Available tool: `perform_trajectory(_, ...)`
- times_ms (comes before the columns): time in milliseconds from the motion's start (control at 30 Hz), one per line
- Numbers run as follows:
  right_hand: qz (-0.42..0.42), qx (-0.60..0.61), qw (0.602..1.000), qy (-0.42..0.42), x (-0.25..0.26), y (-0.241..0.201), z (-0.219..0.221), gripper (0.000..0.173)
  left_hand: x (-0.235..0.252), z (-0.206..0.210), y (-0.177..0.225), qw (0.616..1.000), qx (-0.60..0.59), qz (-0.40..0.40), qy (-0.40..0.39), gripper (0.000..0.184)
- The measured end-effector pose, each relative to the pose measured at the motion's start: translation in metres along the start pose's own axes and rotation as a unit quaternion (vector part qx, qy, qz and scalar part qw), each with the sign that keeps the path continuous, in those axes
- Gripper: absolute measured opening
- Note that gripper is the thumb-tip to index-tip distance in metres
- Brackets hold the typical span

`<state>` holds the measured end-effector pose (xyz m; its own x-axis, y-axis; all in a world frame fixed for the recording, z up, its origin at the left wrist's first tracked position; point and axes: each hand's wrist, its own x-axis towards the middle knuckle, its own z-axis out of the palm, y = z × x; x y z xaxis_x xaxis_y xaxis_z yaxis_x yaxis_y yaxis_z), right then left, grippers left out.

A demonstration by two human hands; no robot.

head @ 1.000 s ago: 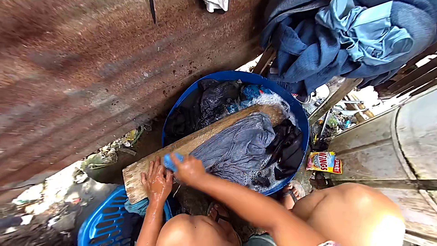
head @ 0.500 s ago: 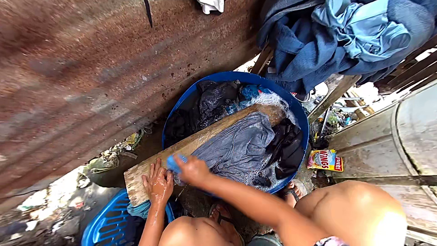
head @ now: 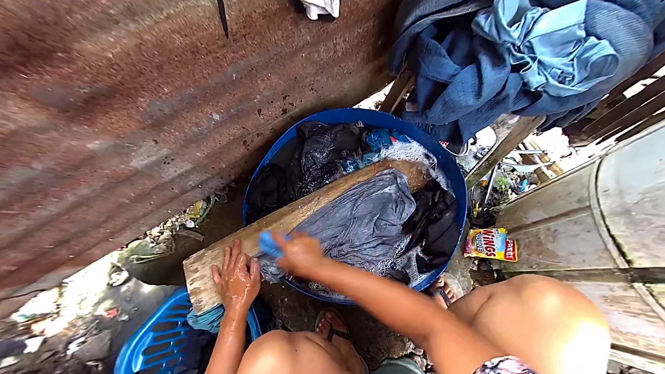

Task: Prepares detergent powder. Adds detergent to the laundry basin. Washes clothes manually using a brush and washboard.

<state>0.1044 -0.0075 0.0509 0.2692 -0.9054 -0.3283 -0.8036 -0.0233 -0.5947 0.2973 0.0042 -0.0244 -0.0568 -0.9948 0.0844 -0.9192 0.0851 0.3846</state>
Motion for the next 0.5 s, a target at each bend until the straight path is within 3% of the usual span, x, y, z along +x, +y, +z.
perform_trajectory(100,0.144,-0.020,0.984,0.107,0.002,0.107,-0.078,0.067,0.004,0.001,0.002,1.000,-0.001,-0.006,0.007,0.048)
perform_trajectory(200,0.324,-0.001,0.919,0.225,0.010,0.189,-0.134,0.074,0.006,0.000,0.002,1.000,-0.002,-0.012,-0.007,0.046)
perform_trajectory(267,0.336,-0.010,0.907,0.252,0.026,0.164,-0.113,0.073,0.007,0.000,0.002,1.000,0.006,-0.014,-0.012,0.045)
perform_trajectory(300,0.292,-0.014,0.923,0.250,0.028,0.127,-0.084,0.071,0.008,0.002,0.003,1.000,0.007,-0.013,-0.010,0.045)
perform_trajectory(333,0.214,-0.012,0.947,0.241,0.027,0.081,-0.046,0.066,0.009,0.003,0.004,1.000,0.006,-0.012,-0.005,0.045)
perform_trajectory(400,0.051,0.014,0.992,0.118,0.017,-0.001,0.020,0.067,0.007,-0.001,0.002,1.000,0.001,-0.006,-0.004,0.045)
perform_trajectory(433,-0.005,0.011,0.998,0.057,0.009,-0.022,0.030,0.066,0.005,-0.002,0.000,1.000,-0.006,-0.004,-0.005,0.048)
perform_trajectory(500,-0.015,-0.001,0.999,0.035,0.005,-0.003,0.005,0.060,0.003,-0.001,-0.003,1.000,-0.007,0.000,0.004,0.048)
